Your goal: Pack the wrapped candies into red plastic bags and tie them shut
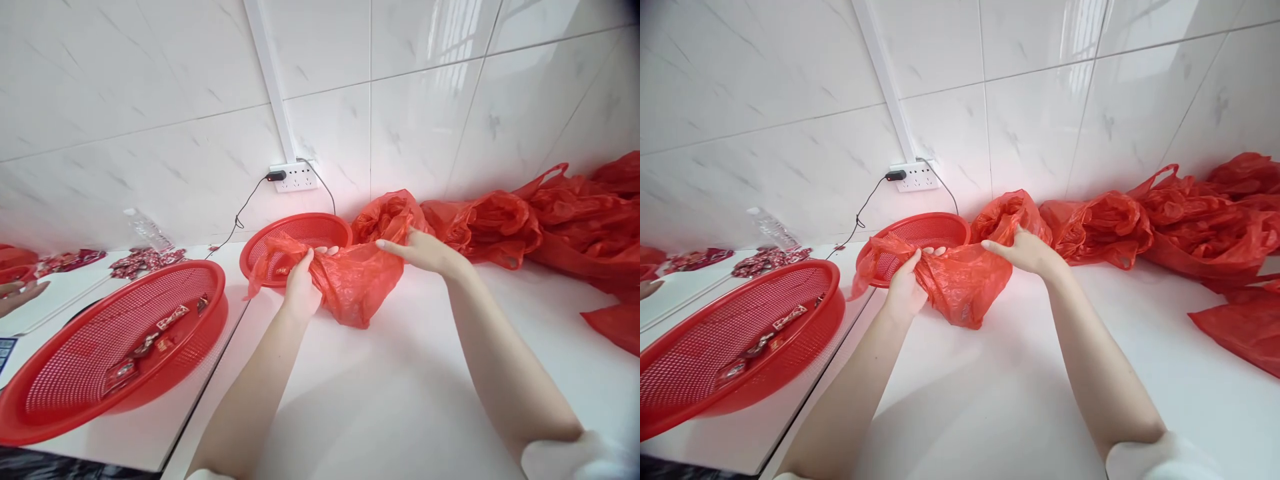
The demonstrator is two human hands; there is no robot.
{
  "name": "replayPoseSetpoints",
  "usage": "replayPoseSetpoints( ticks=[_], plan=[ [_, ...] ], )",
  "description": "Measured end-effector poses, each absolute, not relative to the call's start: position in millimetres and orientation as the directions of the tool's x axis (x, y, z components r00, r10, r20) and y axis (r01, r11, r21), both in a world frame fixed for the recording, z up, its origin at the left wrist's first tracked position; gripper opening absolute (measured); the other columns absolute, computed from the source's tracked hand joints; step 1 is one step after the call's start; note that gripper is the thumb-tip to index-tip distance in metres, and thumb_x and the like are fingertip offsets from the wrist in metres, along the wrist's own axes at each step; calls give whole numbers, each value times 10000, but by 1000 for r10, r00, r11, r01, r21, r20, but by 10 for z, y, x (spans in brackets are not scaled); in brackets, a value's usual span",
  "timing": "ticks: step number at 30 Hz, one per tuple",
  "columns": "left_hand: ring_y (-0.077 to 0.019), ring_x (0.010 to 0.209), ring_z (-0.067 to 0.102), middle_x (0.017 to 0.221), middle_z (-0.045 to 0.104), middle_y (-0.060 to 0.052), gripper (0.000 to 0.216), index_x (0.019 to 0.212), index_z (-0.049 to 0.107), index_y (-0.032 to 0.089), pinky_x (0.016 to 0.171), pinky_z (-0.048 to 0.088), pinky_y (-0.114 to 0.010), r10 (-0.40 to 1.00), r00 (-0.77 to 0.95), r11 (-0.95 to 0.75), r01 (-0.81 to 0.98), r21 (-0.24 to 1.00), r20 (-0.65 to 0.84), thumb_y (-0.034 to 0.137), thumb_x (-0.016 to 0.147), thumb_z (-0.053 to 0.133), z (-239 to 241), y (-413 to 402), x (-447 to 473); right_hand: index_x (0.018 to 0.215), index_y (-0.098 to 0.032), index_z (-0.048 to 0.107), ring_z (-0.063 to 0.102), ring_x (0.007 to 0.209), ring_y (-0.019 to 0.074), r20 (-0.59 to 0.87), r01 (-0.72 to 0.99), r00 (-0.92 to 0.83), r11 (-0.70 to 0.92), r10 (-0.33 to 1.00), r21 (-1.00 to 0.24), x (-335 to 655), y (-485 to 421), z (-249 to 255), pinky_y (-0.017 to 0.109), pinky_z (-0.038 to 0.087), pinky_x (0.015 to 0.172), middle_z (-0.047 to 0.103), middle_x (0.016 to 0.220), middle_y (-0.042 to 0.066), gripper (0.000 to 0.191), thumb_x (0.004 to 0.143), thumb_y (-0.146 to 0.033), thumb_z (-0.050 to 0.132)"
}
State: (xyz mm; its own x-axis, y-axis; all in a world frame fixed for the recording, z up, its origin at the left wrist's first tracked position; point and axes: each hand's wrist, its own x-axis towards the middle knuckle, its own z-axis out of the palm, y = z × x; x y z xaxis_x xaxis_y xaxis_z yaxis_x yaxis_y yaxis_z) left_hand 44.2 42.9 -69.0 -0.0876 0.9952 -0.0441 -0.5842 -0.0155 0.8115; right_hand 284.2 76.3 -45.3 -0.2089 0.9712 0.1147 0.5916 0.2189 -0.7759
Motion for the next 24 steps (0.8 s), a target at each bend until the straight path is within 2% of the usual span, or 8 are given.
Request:
replayPoseSetpoints(
  ticks=[3, 7, 10, 13, 16, 19, 22, 24],
  plan=[
    [-250, 1030, 653, 967, 737, -93, 169, 806, 619, 165, 967, 453, -430, 994, -100, -19, -540, 841, -41, 305, 865, 546, -645, 380, 456, 986, -198, 696, 644, 1004, 275, -17, 438, -364, 155, 931, -885, 2695, 847, -565, 419, 498, 896, 693, 1086, 109, 428, 797, -569, 599],
    [-235, 1115, 598, 1015, 718, -65, 212, 700, 622, 182, 1059, 356, -383, 918, -172, -381, -130, 915, 358, 342, 838, 607, -561, 262, 462, 843, -209, 649, 656, 821, 187, 169, -181, -377, 106, 911, -978, 2401, 838, -614, 329, 520, 800, 705, 893, 54, 260, 874, -439, 532],
    [-173, 819, 654, 745, 681, -22, 353, 615, 510, 196, 935, 450, -351, 893, -37, -448, -167, 878, 448, 416, 888, 540, -509, 206, 466, 724, -207, 564, 557, 574, 130, 242, -399, -243, 131, 939, -908, 2196, 769, -605, 260, 471, 602, 585, 611, -7, 252, 880, -398, 514],
    [-78, 377, 390, 414, 354, 80, 403, 611, 390, 201, 560, 470, -241, 957, 172, -146, -416, 897, 235, 449, 915, 480, -498, 206, 477, 669, -199, 510, 361, 437, 89, 278, -348, -201, 196, 939, -917, 2073, 686, -606, 228, 326, 476, 364, 475, -66, 247, 877, -331, 490],
    [-42, 342, 156, 439, 185, 114, 314, 658, 421, 194, 368, 245, -163, 949, 314, 135, -421, 897, 5, 378, 869, 562, -532, 237, 469, 660, -192, 502, 330, 465, 87, 429, -162, -272, 398, 861, -903, 2049, 588, -602, 235, 287, 491, 347, 511, -65, 188, 843, -209, 460],
    [-41, 437, 324, 545, 350, 85, 232, 730, 510, 176, 424, 285, -167, 883, 466, 195, -237, 952, -65, 204, 677, 735, -576, 238, 438, 694, -184, 561, 455, 578, 112, 571, 37, -403, 637, 715, -770, 2092, 490, -560, 255, 365, 581, 496, 616, -32, 166, 773, -95, 445],
    [-131, 734, 551, 746, 530, 25, 337, 814, 592, 187, 648, 437, -252, 819, 573, 10, 34, 999, -27, 103, 551, 786, -605, 189, 436, 751, -190, 648, 573, 898, 186, 701, 44, -509, 828, 501, -559, 2118, 404, -490, 335, 433, 812, 661, 943, 35, 223, 752, -62, 465],
    [-204, 943, 570, 824, 564, 8, 298, 816, 622, 204, 775, 449, -321, 855, 517, -126, 133, 983, 40, 122, 573, 774, -623, 149, 462, 800, -202, 673, 544, 1082, 219, 724, -1, -591, 897, 356, -442, 2104, 357, -450, 389, 391, 945, 648, 1151, 46, 248, 756, -50, 482]
  ],
)
